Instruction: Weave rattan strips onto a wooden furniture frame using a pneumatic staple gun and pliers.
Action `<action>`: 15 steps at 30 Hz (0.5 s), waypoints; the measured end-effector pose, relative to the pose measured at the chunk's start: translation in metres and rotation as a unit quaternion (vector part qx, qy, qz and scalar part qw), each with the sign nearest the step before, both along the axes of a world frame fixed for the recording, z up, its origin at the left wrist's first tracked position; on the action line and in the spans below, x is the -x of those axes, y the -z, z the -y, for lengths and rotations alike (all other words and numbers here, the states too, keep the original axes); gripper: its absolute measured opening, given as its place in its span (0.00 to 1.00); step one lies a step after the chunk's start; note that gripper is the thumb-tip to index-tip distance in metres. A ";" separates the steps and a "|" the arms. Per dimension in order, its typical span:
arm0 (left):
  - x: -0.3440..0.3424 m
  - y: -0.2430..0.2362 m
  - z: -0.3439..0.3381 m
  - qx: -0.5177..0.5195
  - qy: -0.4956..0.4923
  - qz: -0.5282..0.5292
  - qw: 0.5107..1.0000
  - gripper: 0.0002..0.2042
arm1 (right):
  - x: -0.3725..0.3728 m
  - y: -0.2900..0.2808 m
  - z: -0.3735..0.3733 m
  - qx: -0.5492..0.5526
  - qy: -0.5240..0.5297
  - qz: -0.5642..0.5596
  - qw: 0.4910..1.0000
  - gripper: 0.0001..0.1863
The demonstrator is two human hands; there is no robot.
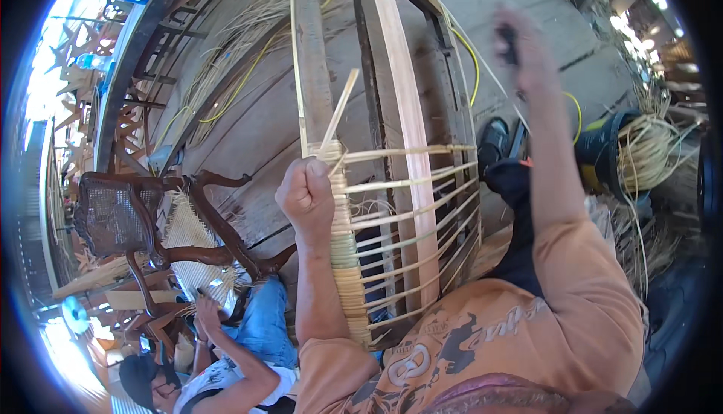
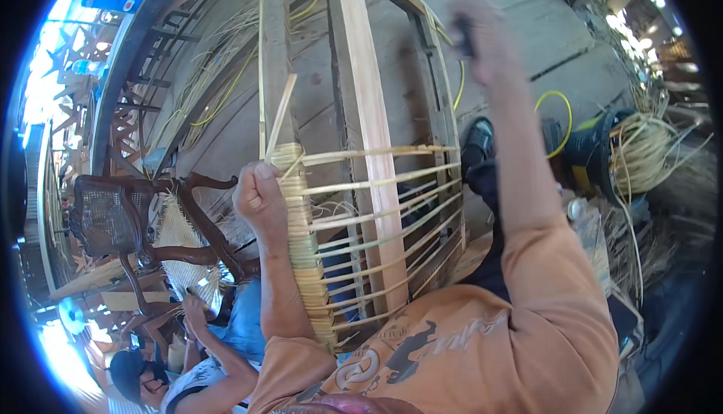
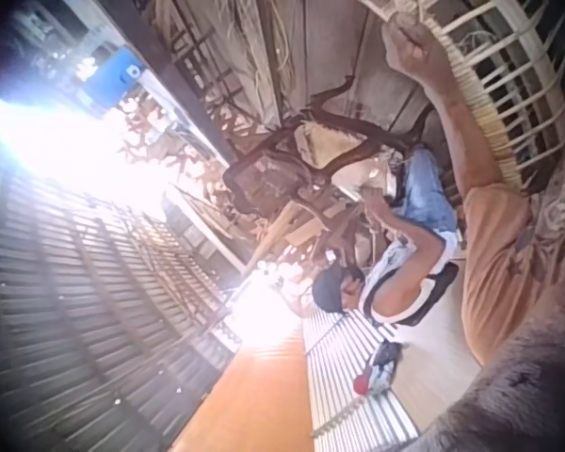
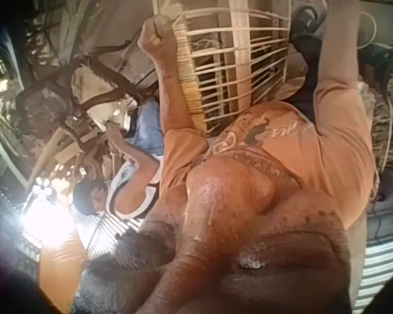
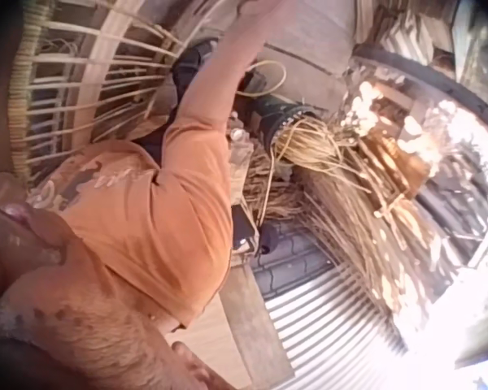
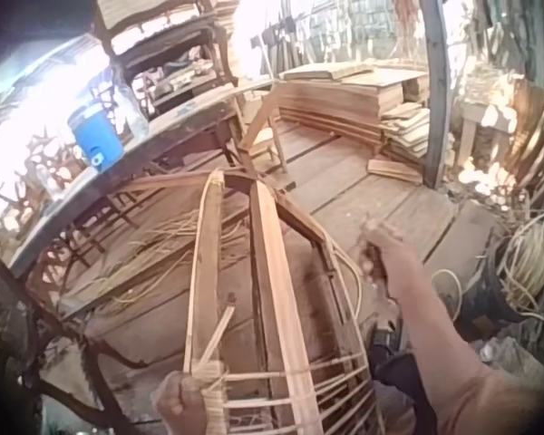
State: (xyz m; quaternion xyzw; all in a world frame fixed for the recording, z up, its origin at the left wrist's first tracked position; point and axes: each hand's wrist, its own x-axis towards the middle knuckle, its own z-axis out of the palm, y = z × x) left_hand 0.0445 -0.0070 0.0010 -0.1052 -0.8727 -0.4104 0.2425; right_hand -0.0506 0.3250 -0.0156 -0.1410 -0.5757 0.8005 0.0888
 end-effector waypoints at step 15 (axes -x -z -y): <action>0.001 0.007 -0.002 -0.036 -0.012 0.026 0.999 0.04 | -0.054 -0.019 0.172 -0.086 -0.382 -0.163 0.906 0.19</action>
